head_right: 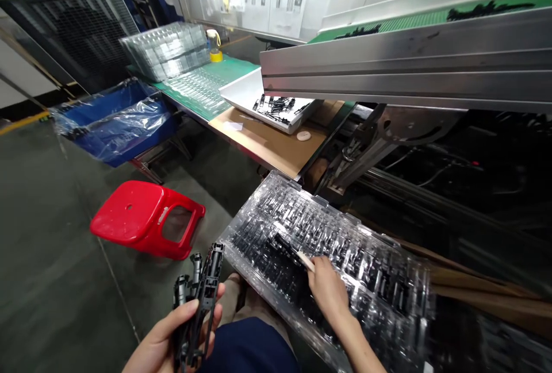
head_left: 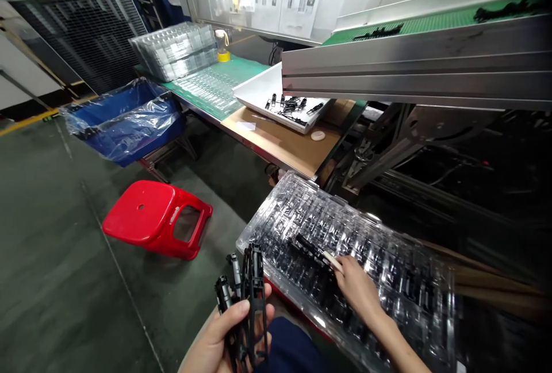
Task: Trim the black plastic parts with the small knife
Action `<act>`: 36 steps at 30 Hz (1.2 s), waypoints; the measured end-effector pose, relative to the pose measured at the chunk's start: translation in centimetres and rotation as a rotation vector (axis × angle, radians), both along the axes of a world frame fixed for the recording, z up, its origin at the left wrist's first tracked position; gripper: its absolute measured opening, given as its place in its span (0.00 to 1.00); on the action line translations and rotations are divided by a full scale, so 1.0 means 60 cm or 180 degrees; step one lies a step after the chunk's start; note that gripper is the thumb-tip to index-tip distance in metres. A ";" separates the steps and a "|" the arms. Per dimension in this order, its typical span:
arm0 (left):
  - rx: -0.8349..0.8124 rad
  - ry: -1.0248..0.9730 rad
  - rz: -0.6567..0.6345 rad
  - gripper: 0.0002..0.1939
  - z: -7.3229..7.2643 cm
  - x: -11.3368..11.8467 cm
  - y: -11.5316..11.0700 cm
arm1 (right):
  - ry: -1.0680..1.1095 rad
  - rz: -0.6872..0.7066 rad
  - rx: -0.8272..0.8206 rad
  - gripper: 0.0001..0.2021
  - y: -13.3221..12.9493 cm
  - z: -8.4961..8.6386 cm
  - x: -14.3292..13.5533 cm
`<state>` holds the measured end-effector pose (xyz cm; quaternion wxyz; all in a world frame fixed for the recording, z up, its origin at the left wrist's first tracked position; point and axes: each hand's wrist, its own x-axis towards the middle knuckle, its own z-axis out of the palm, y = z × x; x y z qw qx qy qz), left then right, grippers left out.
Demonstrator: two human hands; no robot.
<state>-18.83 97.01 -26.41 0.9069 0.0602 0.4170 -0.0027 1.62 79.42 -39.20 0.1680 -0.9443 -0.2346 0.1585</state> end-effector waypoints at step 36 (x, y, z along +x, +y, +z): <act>0.0384 0.0874 -0.0356 0.09 0.047 0.017 -0.024 | -0.0137 0.2114 0.0982 0.15 0.033 0.252 -0.116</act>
